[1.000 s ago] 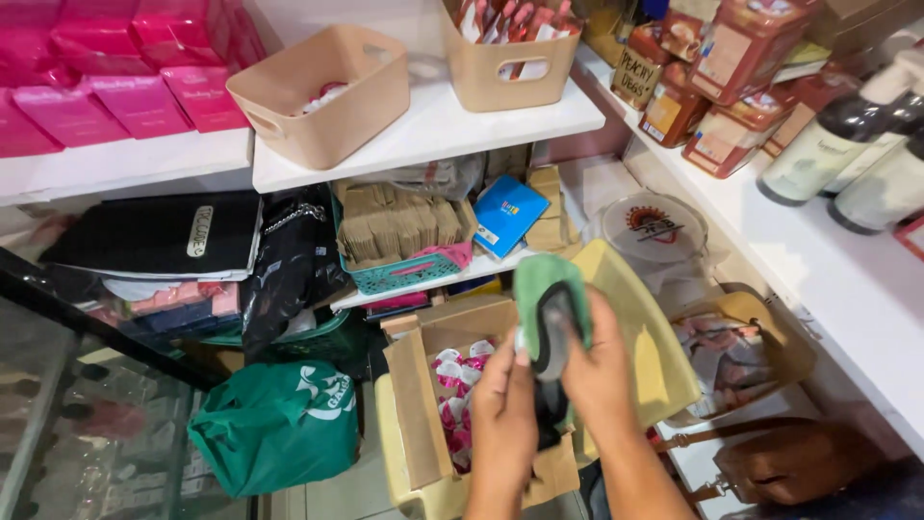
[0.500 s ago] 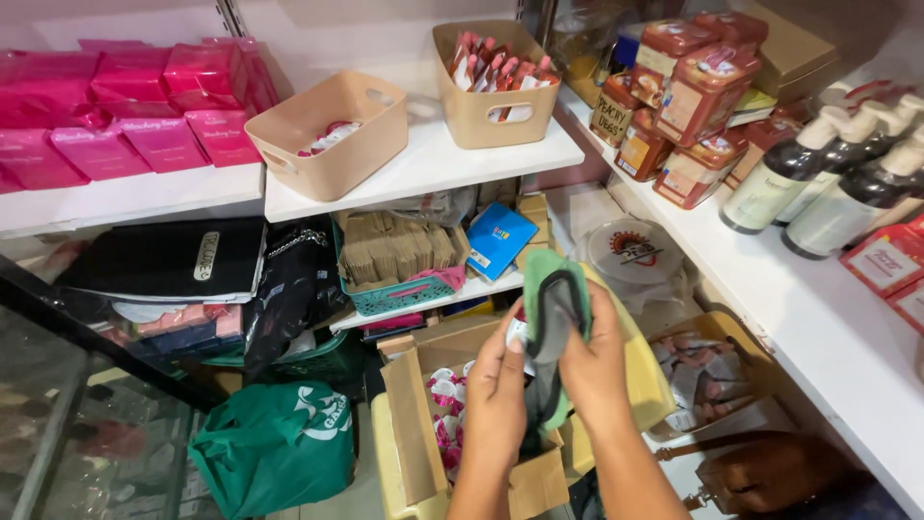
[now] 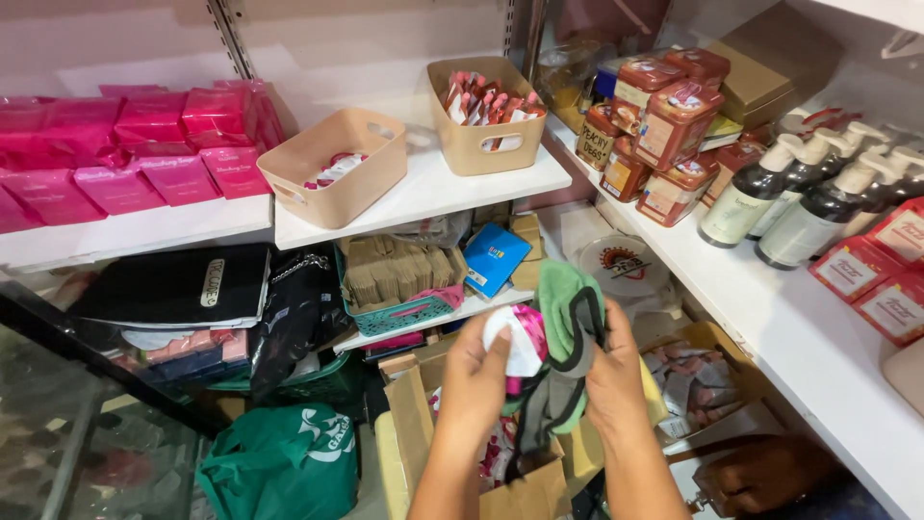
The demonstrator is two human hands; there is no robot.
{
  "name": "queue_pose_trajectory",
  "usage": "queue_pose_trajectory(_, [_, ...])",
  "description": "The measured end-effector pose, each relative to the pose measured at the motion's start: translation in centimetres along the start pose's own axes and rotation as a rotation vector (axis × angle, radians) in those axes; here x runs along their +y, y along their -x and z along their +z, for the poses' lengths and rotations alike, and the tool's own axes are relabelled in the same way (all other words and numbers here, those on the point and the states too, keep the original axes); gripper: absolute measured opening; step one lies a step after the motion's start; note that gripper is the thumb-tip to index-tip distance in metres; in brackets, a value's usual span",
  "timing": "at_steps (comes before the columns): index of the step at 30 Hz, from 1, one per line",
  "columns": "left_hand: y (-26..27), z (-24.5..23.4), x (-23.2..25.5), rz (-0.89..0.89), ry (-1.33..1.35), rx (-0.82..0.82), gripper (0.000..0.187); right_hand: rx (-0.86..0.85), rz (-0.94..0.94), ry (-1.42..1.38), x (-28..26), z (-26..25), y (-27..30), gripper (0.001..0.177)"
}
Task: The person organizes beauty products by moving small packages from a plastic bag and a large box into smaller beige bins on a shelf and by handling a green cloth.
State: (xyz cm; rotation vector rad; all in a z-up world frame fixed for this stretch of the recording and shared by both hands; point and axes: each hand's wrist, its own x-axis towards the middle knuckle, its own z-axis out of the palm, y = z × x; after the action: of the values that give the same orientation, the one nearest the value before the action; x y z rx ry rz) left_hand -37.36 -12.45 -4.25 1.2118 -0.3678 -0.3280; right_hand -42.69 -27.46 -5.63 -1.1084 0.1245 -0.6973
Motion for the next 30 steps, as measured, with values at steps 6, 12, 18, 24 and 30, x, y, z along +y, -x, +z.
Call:
queue_pose_trajectory(6, [-2.2,1.2,1.4,0.108,0.103,0.315,0.017,-0.171,-0.024,0.002,0.3,3.0,2.0,0.08])
queue_pose_trajectory(12, [-2.4,1.2,1.1,0.246,-0.177,0.28,0.021,-0.308,-0.087,-0.005,0.7,1.1,0.0,0.075])
queue_pose_trajectory(18, [-2.1,0.7,3.2,-0.163,0.293,0.116,0.023,-0.1,0.088,-0.213,-0.2,2.1,-0.9,0.066])
queue_pose_trajectory(24, [-2.3,0.7,3.8,-0.056,0.431,0.046,0.021,-0.123,0.033,-0.292,-1.8,3.2,0.3,0.063])
queue_pose_trajectory(30, [-2.1,-0.2,4.2,0.382,0.033,0.024,0.014,-0.085,0.029,-0.008,-4.1,5.3,1.2,0.057])
